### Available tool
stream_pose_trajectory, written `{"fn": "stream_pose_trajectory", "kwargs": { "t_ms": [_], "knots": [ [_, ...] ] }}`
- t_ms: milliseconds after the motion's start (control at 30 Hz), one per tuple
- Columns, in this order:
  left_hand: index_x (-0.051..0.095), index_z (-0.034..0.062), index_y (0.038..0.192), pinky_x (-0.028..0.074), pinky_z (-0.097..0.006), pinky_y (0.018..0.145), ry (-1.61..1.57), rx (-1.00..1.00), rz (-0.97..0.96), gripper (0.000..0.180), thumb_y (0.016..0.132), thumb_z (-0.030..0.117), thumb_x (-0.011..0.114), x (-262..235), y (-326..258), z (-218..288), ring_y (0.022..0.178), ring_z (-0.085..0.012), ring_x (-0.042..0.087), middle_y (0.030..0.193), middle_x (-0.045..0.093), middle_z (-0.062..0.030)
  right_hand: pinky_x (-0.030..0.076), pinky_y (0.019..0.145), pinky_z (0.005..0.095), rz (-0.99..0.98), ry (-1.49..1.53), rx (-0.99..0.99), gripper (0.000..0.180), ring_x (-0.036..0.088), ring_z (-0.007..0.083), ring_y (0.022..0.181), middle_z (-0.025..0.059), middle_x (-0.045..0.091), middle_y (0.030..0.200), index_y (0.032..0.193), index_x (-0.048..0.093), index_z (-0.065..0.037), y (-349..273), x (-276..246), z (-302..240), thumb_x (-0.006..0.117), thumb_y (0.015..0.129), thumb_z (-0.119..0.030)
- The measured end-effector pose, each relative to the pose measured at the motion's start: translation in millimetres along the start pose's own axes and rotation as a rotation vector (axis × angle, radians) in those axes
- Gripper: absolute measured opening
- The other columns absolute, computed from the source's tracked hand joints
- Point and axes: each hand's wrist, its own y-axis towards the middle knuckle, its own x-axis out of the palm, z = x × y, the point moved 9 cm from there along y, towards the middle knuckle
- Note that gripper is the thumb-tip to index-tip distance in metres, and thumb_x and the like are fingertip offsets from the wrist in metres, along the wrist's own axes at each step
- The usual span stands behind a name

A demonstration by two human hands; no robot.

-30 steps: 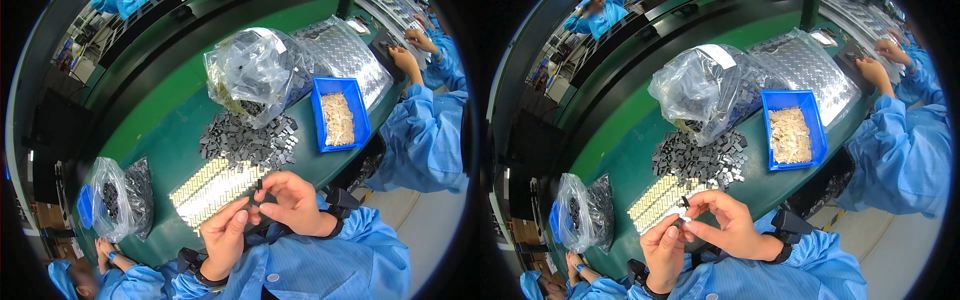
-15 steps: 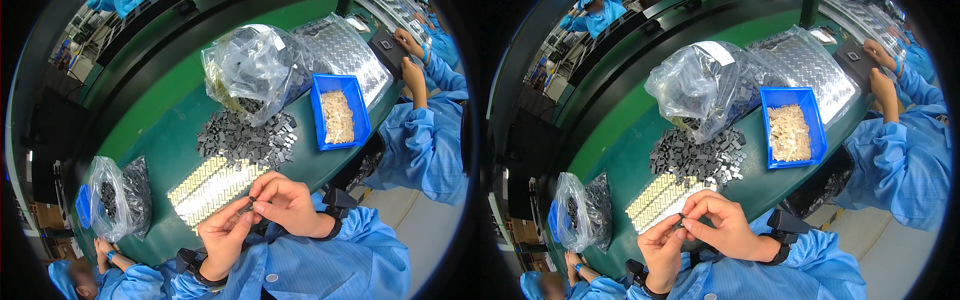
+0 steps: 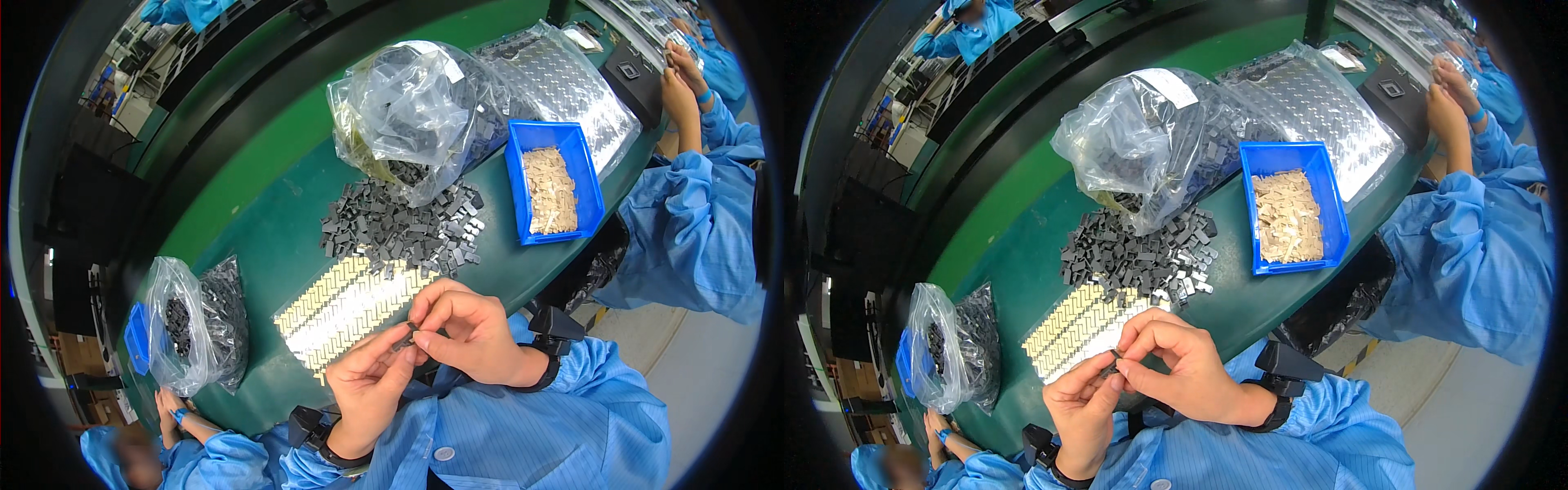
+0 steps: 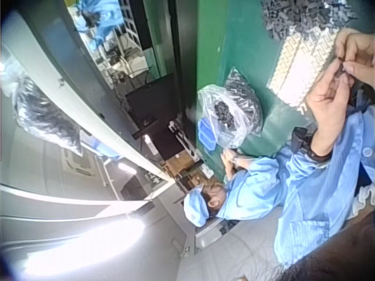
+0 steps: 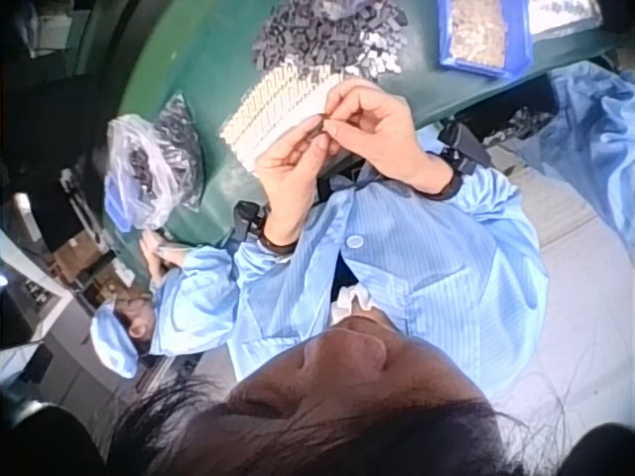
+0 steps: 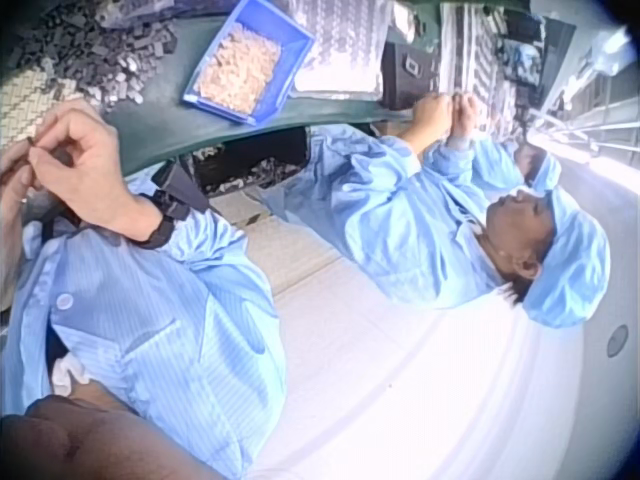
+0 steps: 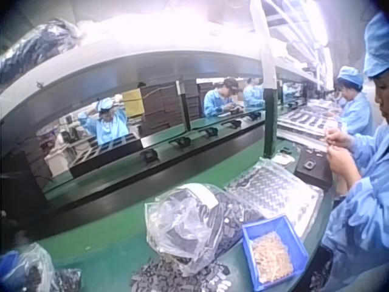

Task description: Assembling small plastic and metal components at a factory workbench with other workers.

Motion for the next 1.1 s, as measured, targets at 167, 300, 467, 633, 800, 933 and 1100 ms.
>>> {"fn": "stream_pose_trajectory", "kwargs": {
  "t_ms": [167,300,467,633,800,933,1100],
  "knots": [
    [0.056,-0.0069,0.107,0.052,-0.026,0.074,0.023,0.011,0.002,0.029,0.079,-0.012,0.054,0.8,0.4,0.5,0.081,-0.0171,0.061,0.095,0.059,-0.0142,0.044,0.076,0.0270,-0.002,-0.042,-0.019,0.007,0.049,0.0138,0.088,0.0103,0.049,0.096,0.077,0.055,0.001,0.2,-0.6,-2.4,0.059,0.076,0.007],
    [0.056,-0.0066,0.107,0.052,-0.026,0.073,0.019,0.031,0.008,0.029,0.079,-0.012,0.055,1.6,0.8,1.9,0.080,-0.0173,0.062,0.095,0.059,-0.0142,0.044,0.075,0.0270,-0.012,-0.071,-0.038,0.007,0.050,0.0137,0.088,0.0102,0.049,0.095,0.077,0.055,0.001,0.7,-0.6,-3.4,0.060,0.076,0.006],
    [0.056,-0.0065,0.107,0.052,-0.026,0.073,0.022,0.040,0.005,0.029,0.079,-0.012,0.055,1.1,0.6,1.6,0.080,-0.0176,0.062,0.095,0.059,-0.0144,0.044,0.074,0.0271,-0.015,-0.072,-0.019,0.006,0.050,0.0136,0.087,0.0103,0.049,0.095,0.077,0.056,0.002,1.3,-0.5,-4.2,0.060,0.076,0.005],
    [0.056,-0.0066,0.107,0.052,-0.026,0.073,0.002,0.034,0.000,0.029,0.079,-0.012,0.055,0.9,0.0,0.5,0.081,-0.0181,0.062,0.095,0.059,-0.0147,0.044,0.074,0.0271,-0.013,-0.066,-0.019,0.006,0.050,0.0136,0.086,0.0105,0.050,0.095,0.076,0.056,0.002,1.4,-0.6,-3.8,0.061,0.076,0.005],
    [0.056,-0.0066,0.106,0.052,-0.026,0.072,-0.023,0.032,0.007,0.028,0.078,-0.012,0.055,0.5,0.3,0.6,0.081,-0.0178,0.062,0.095,0.059,-0.0147,0.044,0.074,0.0270,-0.019,-0.102,-0.025,0.007,0.050,0.0135,0.086,0.0103,0.050,0.095,0.076,0.056,0.002,1.1,-0.6,-3.3,0.062,0.075,0.004],
    [0.057,-0.0060,0.104,0.052,-0.027,0.071,-0.063,0.024,0.020,0.025,0.080,-0.009,0.055,-1.6,0.2,-0.6,0.080,-0.0180,0.062,0.093,0.060,-0.0143,0.044,0.074,0.0267,-0.019,-0.149,-0.025,0.007,0.051,0.0134,0.085,0.0100,0.050,0.094,0.076,0.056,0.001,1.0,0.0,-3.4,0.062,0.075,0.005],
    [0.059,-0.0058,0.101,0.053,-0.028,0.071,-0.148,-0.001,0.051,0.021,0.081,-0.007,0.054,-3.6,0.1,-5.4,0.077,-0.0183,0.062,0.092,0.061,-0.0147,0.044,0.074,0.0265,-0.031,-0.241,-0.046,0.008,0.051,0.0135,0.085,0.0099,0.051,0.093,0.076,0.056,0.001,0.7,0.8,-4.7,0.062,0.074,0.005]
  ]
}}
